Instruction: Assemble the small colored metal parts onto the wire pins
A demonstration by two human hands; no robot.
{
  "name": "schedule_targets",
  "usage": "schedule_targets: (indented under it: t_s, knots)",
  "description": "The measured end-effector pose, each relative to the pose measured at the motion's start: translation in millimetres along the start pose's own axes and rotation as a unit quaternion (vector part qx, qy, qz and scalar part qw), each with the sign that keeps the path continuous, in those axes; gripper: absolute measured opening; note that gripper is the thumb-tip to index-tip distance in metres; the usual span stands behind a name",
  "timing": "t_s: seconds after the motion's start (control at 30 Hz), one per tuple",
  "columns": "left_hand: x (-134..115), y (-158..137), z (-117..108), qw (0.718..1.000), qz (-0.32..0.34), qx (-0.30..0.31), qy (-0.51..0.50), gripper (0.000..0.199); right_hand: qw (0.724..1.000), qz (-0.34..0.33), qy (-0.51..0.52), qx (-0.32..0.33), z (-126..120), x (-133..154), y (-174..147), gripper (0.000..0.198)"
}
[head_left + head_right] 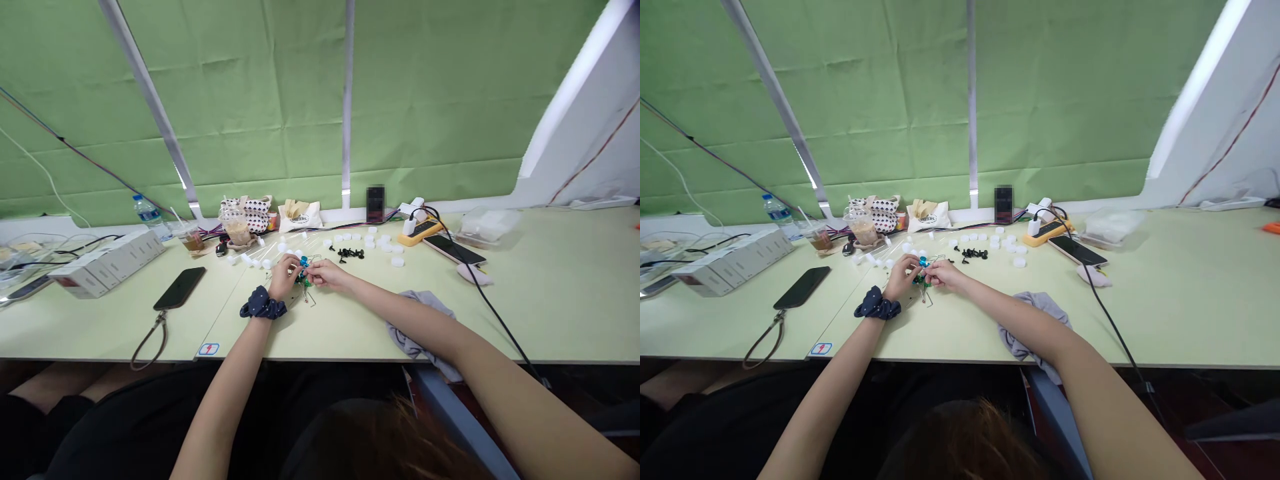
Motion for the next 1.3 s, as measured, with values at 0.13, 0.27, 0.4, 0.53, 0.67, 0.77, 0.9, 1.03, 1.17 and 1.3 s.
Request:
schedule_targets:
  t_s: [0.13, 0.27, 0.4, 0.53, 0.67, 0.77, 0.9, 1.03, 1.17, 1.3]
  knots:
    - [-5.8, -1.5, -0.3, 0.999, -0.006, -0.003, 0.045, 0.012, 1.0, 0.007, 0.025, 0.006, 0.4, 0.7, 0.6, 0.01]
    - [-16.1, -2.9, -1.0, 0.991, 0.006, -0.013, 0.131, 0.011, 0.999, 0.024, 0.035, 0.018, -1.1, 1.6, 0.7, 0.008]
    - [-23.1, -3.2, -0.2, 0.98, 0.051, -0.001, 0.191, 0.014, 0.999, -0.016, -0.047, -0.008, -3.4, 1.4, -0.3, 0.011]
    - [-22.2, -2.0, 1.7, 0.976, 0.056, 0.018, 0.209, 0.014, 0.952, -0.143, -0.252, -0.095, -1.9, 4.2, -3.4, 0.018]
    - [-20.9, -1.1, 2.7, 0.969, 0.062, 0.026, 0.239, 0.015, 0.864, -0.235, -0.424, -0.134, 6.2, 7.7, -8.1, 0.031]
    - [-21.3, -1.7, 3.3, 0.958, 0.074, 0.038, 0.273, 0.015, 0.844, -0.246, -0.454, -0.145, 8.3, 7.0, -8.6, 0.032]
    - [-21.9, -2.7, 5.1, 0.952, 0.084, 0.048, 0.292, 0.014, 0.858, -0.225, -0.432, -0.163, 0.4, 3.1, -3.6, 0.025]
    - [-21.5, -2.6, 7.0, 0.962, 0.082, 0.044, 0.256, 0.011, 0.913, -0.163, -0.329, -0.176, -12.0, -3.7, 3.9, 0.015]
    - [-20.0, -2.5, 6.4, 0.981, 0.097, -0.004, 0.17, 0.007, 0.944, -0.172, -0.216, -0.18, -15.9, -7.5, 8.3, 0.019]
    - [-17.2, -3.0, 7.3, 0.988, 0.113, -0.031, 0.104, 0.007, 0.959, -0.182, -0.126, -0.178, -15.1, -7.2, 9.9, 0.026]
Point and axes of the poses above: each hand's wrist, its own y-axis towards the middle knuckle, its own z-axis out of the palm, x = y × z, the point moved 2 cm from there along y, towards the middle knuckle, and after that the axes turned 2 degrees about -x, right-handed, at the moved point
